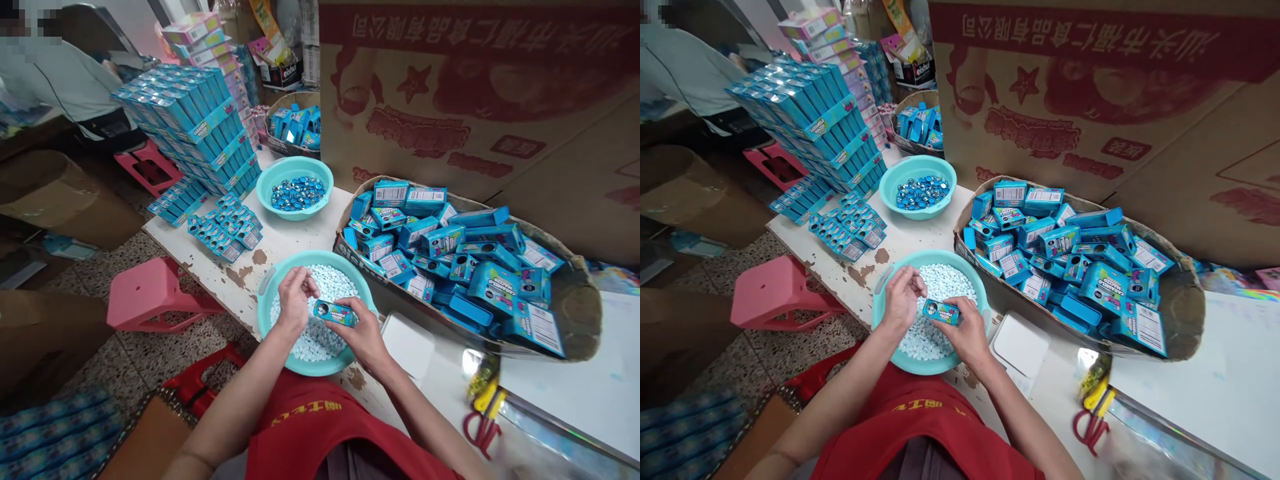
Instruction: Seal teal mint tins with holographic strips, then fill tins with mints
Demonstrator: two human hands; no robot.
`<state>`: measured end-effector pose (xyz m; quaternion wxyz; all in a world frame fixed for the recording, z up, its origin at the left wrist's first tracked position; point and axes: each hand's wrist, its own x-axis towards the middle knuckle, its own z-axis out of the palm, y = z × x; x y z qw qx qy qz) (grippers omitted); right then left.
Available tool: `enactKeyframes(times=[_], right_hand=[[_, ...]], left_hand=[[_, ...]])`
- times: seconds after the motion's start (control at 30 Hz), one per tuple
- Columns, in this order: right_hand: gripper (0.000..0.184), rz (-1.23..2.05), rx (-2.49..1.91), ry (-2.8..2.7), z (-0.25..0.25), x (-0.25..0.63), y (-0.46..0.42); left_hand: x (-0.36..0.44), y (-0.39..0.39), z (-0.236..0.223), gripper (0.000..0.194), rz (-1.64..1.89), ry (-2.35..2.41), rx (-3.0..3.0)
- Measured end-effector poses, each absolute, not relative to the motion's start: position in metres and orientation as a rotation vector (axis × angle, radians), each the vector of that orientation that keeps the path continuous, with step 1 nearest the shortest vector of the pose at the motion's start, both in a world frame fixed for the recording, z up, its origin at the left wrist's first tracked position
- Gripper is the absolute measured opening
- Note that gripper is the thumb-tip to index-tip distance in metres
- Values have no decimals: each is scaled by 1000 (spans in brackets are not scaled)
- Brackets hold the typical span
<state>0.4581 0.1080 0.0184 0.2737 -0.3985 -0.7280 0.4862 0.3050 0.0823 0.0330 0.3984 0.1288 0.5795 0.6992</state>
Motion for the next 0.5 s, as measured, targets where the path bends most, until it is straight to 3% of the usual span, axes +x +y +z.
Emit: enactKeyframes(times=[0.07,0.2,0.3,0.4,0.5], right_hand=[[31,1320,-1057,-1902,22,466,109],[32,1293,-1094,-1871,30,481,114],[33,1250,-1086,-1838,36,485,117],[33,1140,-1108,-1816,31,479,120],[31,1115,-1112,-1926,18,470,120]], left_hand=[[285,78,15,29,1568,1742,531],[274,68,-30,21,695,2290,1137],[299,62,-51,34,241,2426,1254],[327,56,-56,43,118,2359,1350],[331,52,-54,32,201,2303,1355]])
